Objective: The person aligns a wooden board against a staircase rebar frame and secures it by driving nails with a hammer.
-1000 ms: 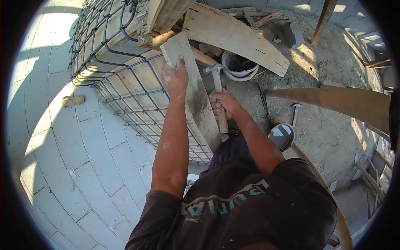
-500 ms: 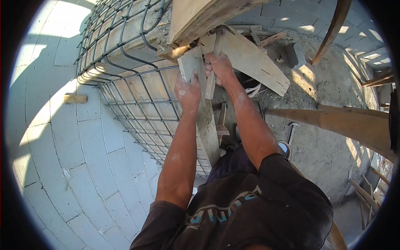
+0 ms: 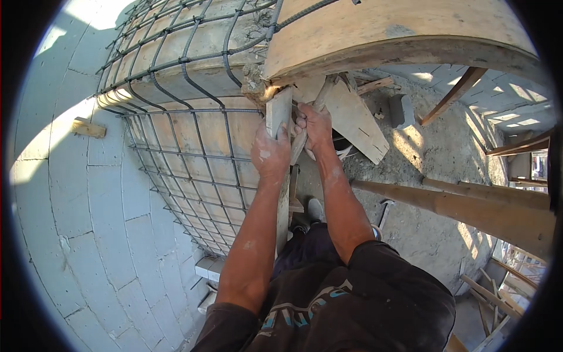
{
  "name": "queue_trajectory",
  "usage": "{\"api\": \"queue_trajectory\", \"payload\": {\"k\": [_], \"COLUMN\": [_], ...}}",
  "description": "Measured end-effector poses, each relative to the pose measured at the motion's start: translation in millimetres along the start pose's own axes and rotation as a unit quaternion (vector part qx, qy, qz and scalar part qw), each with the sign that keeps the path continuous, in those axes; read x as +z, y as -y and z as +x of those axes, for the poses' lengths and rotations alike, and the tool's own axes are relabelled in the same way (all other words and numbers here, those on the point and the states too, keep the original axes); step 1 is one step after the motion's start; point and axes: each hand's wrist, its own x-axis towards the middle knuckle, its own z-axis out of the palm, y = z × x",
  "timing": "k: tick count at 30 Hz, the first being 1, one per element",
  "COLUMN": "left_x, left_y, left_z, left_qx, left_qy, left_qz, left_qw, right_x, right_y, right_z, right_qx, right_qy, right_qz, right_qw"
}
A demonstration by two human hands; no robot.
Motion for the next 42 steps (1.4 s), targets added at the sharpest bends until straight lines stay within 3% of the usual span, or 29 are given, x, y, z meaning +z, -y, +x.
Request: {"api": "queue_trajectory", "payload": {"k": [3,12,25,37,42], "left_x": [-1,0,-2,-18,-8], "left_y": [-2,4,3,-4,6], "left_z": [-1,2,3,6,6], "left_qx": [-0.007,0.018,0.015,-0.078,-0.034], "left_qy": [-0.006,-0.027,-0.023,0.041,0.008], "left_qz": [-0.005,-0.027,-0.051,-0.041,-0.079], "left_qw": [1.0,0.999,0.998,0.995,0.996], "right_x": [-2,16,6,3,6], "right_y": [11,12,-17,0,8], "right_z": [-1,-6,-9,-3,-3], "right_qx": [-0.032,-0.008,-0.008,-0.004,0.002], "right_qy": [-0.031,-0.019,0.049,0.074,0.082], "right_qz": [-0.025,-0.078,-0.102,-0.222,-0.264], "right_qw": [0.999,0.997,0.994,0.972,0.961]}}
